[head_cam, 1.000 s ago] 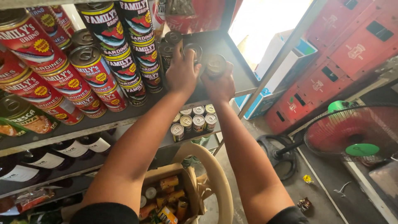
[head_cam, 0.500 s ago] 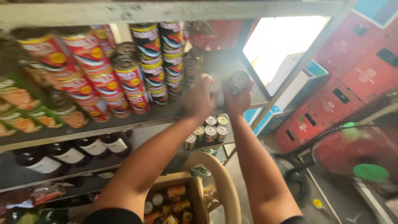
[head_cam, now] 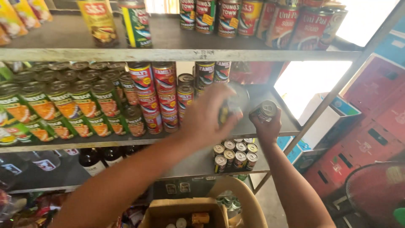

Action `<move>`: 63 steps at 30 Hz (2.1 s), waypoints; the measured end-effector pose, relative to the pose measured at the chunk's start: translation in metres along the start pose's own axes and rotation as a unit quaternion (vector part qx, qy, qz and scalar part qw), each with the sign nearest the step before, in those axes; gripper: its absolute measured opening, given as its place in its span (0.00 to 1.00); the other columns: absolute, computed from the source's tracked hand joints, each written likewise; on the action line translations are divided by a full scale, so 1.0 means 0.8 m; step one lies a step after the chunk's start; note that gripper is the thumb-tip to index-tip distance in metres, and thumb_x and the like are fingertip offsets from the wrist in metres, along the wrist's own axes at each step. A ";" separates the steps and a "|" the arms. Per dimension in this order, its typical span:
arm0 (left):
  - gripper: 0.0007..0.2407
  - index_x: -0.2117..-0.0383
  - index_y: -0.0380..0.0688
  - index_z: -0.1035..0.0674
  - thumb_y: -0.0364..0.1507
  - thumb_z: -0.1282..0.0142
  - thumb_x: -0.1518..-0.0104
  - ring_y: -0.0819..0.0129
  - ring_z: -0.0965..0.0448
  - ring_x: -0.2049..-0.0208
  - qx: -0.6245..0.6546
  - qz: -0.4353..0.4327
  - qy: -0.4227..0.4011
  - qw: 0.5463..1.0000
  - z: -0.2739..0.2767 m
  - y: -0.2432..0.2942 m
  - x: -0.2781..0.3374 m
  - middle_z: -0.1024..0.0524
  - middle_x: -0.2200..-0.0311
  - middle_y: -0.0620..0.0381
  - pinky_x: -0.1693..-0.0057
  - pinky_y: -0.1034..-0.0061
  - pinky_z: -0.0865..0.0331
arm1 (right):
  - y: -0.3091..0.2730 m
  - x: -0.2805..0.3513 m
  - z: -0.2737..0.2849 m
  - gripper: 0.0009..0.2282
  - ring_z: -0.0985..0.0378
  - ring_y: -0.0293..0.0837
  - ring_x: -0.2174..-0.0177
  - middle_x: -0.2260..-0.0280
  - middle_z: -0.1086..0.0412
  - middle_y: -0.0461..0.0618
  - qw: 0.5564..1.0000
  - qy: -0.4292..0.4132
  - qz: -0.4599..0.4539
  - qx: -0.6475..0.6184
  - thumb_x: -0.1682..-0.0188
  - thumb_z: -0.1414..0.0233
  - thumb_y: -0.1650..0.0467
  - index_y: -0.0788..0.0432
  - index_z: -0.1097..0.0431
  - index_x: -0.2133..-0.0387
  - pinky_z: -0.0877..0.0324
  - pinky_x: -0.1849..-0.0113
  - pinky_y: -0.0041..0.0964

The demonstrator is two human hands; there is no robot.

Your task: Restocking and organizing various canned goods on a grocery store shelf from a cardboard box.

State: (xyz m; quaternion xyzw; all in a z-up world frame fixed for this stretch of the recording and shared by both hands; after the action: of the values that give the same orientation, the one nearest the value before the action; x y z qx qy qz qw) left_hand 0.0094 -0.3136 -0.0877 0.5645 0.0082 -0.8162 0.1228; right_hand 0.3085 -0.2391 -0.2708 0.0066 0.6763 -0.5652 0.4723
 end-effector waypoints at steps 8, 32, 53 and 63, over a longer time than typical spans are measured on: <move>0.17 0.50 0.45 0.29 0.35 0.34 0.39 0.53 0.21 0.52 -0.078 -0.012 0.059 0.995 0.120 -0.052 -0.097 0.25 0.54 0.51 0.49 0.61 0.28 | -0.180 0.003 -0.035 0.30 0.25 0.41 0.58 0.56 0.29 0.51 0.980 -0.143 0.079 -0.115 0.61 0.33 0.75 0.62 0.39 0.45 0.25 0.55 0.37; 0.29 0.46 0.49 0.31 0.42 0.29 0.52 0.47 0.37 0.41 -0.258 0.136 0.041 0.956 0.146 -0.189 -0.134 0.19 0.69 0.51 0.40 0.48 0.57 | -0.475 -0.157 -0.177 0.22 0.18 0.37 0.66 0.63 0.22 0.51 0.943 -0.228 0.154 -0.186 0.58 0.35 0.69 0.66 0.31 0.51 0.23 0.63 0.34; 0.47 0.31 0.43 0.52 0.38 0.29 0.55 0.51 0.36 0.41 -0.255 0.137 0.075 0.954 0.142 -0.202 -0.130 0.23 0.56 0.48 0.37 0.47 0.56 | -0.431 -0.180 -0.304 0.25 0.18 0.43 0.63 0.60 0.23 0.54 0.928 -0.307 0.047 -0.206 0.58 0.37 0.68 0.68 0.37 0.49 0.22 0.64 0.38; 0.39 0.34 0.43 0.41 0.33 0.33 0.55 0.45 0.38 0.40 -0.250 0.125 0.157 0.947 0.161 -0.191 -0.125 0.33 0.45 0.43 0.36 0.44 0.50 | -0.406 -0.166 -0.322 0.19 0.22 0.39 0.60 0.60 0.23 0.50 0.901 -0.384 0.097 -0.179 0.53 0.37 0.65 0.65 0.27 0.53 0.26 0.56 0.35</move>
State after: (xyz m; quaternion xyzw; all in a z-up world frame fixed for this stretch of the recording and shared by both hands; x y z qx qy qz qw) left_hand -0.1078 -0.1658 0.0323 0.6335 0.1605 -0.6669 0.3581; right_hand 0.0433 -0.0879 0.0392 -0.2299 0.5283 -0.3445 0.7412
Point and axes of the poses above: each hand's wrist, its own x-axis away from the middle knuckle, its own z-axis out of the back of the hand, y = z × x, the point moved 7 cm from there along -x, towards the middle knuckle
